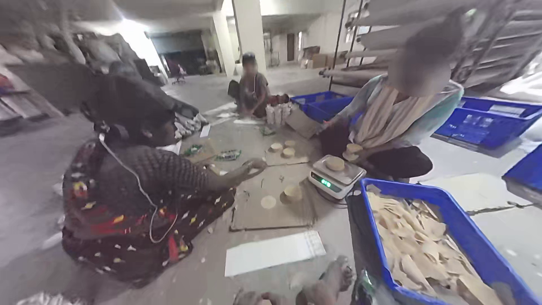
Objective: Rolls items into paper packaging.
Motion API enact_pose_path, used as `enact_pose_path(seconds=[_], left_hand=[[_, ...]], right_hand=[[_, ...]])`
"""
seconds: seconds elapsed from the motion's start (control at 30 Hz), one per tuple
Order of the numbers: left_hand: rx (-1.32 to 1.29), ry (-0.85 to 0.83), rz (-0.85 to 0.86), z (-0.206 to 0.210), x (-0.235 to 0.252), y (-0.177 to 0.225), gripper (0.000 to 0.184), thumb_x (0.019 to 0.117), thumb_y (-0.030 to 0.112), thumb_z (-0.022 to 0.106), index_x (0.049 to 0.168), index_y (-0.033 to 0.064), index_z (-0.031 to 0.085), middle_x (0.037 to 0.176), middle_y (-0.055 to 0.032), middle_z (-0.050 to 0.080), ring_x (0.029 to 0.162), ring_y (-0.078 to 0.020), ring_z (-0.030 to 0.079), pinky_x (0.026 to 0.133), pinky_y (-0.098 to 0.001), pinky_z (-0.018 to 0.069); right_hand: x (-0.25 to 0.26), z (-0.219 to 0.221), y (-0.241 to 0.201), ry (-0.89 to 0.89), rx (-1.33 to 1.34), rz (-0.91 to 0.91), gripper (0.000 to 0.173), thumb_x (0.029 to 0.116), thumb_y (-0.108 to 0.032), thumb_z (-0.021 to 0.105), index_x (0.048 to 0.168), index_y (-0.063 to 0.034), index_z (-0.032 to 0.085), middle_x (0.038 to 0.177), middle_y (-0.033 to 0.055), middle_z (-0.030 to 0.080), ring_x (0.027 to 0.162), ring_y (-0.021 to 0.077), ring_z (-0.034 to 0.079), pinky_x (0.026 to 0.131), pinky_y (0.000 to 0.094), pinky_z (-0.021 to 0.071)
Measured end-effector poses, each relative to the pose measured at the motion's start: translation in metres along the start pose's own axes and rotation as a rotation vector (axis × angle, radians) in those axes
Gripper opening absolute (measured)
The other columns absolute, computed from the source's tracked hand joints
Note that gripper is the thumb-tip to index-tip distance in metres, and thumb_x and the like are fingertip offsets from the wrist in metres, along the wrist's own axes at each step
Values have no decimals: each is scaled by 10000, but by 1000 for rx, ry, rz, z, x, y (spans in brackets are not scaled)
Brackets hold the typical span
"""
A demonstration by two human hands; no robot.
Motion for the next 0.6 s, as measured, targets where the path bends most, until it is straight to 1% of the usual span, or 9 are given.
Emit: enact_pose_path(seconds=[0.07, 0.1, 0.17, 0.23, 0.3, 0.37, 0.43, 0.53, 0.6], left_hand=[[-137, 61, -12, -7, 7, -14, 723, 809, 333, 857, 1395, 6, 586, 1388, -236, 602, 1343, -409, 525, 1199, -545, 331], [-260, 144, -55, -16, 9, -23, 763, 794, 329, 868, 1401, -25, 568, 1410, -255, 578, 1353, -415, 513, 1187, -535, 360], [-557, 373, -264, -26, 17, -54, 649, 935, 252, 732, 1444, -71, 492, 1425, -293, 543, 1354, -423, 511, 1161, -526, 401], [-673, 568, -556, -25, 25, -90, 590, 1008, 301, 649, 1448, -59, 493, 1421, -311, 530, 1332, -436, 520, 1127, -549, 416], [-633, 525, -802, -25, 34, -112, 641, 1015, 335, 643, 1496, -39, 443, 1518, -312, 438, 1422, -451, 425, 1176, -564, 348], [-560, 471, -925, -22, 46, -126, 662, 1004, 350, 654, 1487, -52, 448, 1554, -321, 382, 1451, -464, 381, 1186, -570, 329], [-520, 450, -955, -25, 57, -132, 593, 995, 333, 669, 1409, -69, 532, 1483, -322, 466, 1398, -449, 456, 1160, -552, 377], [-608, 483, -933, -22, 65, -140, 420, 980, 275, 702, 1251, -42, 659, 1203, -247, 692, 1175, -386, 648, 1042, -562, 473], [-727, 528, -934, -26, 65, -141, 376, 974, 262, 718, 1180, -52, 696, 1133, -239, 712, 1102, -368, 669, 1004, -556, 487]], right_hand=[[0, -7, 3, 21, 19, 35, 484, 870, -190, 757, 1326, -54, 666, 1235, 195, 709, 1162, 352, 673, 1043, 557, 494], [5, -11, 8, 89, 54, 18, 447, 858, -158, 779, 1283, -48, 695, 1183, 197, 729, 1117, 359, 694, 1009, 575, 515], [19, -27, 16, 218, 144, -53, 415, 801, -62, 799, 1207, -17, 724, 1100, 184, 751, 1036, 326, 721, 956, 554, 550], [42, -50, 12, 271, 186, -104, 407, 770, -39, 799, 1167, 10, 724, 1058, 167, 756, 993, 284, 727, 927, 513, 560], [73, -71, -1, 256, 183, -160, 397, 771, -48, 811, 1151, 25, 724, 1059, 180, 755, 1000, 294, 730, 931, 514, 557], [105, -81, -6, 214, 173, -199, 405, 777, -77, 836, 1152, 25, 722, 1076, 177, 753, 1016, 284, 727, 947, 499, 553], [133, -82, 1, 179, 159, -219, 412, 773, -100, 850, 1144, 27, 724, 1079, 173, 755, 1021, 269, 728, 959, 478, 553], [150, -74, 19, 84, 155, -201, 398, 780, -73, 839, 1148, 28, 723, 1088, 170, 754, 1029, 266, 726, 965, 478, 552], [151, -77, 26, 70, 152, -251, 403, 776, -99, 842, 1147, 10, 730, 1083, 147, 760, 1019, 249, 732, 946, 480, 562]])
Point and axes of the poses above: each hand's wrist, its own x-axis towards the middle knuckle, its own z-axis out of the palm, y = z × x, the point moved 6 cm from there along x, towards the middle knuckle
